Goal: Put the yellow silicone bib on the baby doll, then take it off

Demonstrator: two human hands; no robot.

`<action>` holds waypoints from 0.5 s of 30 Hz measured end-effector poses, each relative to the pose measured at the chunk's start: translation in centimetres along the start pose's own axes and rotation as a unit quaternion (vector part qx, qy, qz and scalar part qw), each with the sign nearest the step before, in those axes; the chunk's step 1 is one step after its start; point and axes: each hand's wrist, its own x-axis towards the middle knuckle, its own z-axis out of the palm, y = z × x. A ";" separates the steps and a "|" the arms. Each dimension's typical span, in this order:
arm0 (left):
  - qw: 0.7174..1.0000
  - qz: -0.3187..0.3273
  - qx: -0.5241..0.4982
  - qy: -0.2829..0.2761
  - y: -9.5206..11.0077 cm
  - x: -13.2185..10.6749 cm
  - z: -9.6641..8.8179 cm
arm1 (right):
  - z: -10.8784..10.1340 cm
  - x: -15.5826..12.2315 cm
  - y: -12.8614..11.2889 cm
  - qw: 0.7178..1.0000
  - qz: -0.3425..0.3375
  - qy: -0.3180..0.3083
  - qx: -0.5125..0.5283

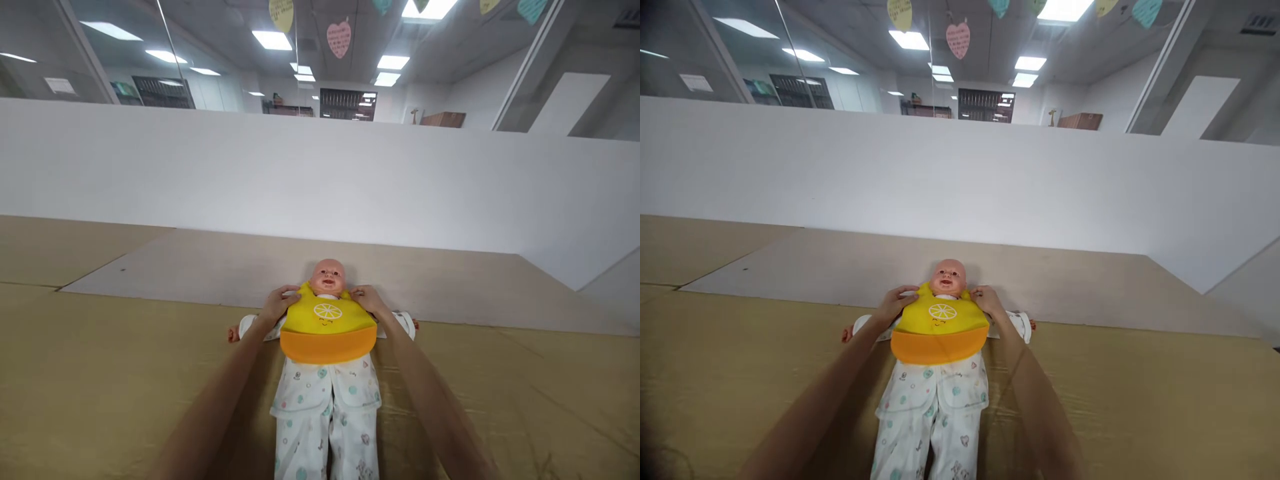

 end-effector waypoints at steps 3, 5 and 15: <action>1.000 0.003 0.003 -0.013 0.9 -1.1 0.0 | -0.4 -1.1 -0.9 1.000 0.017 0.003 0.015; 1.000 0.009 0.026 -0.011 1.5 -2.2 -0.1 | -0.8 -2.5 -1.8 0.999 0.035 -0.003 0.030; 0.992 0.019 0.102 0.066 2.2 -6.9 -0.7 | -2.0 -11.1 -4.8 0.954 0.118 -0.036 0.274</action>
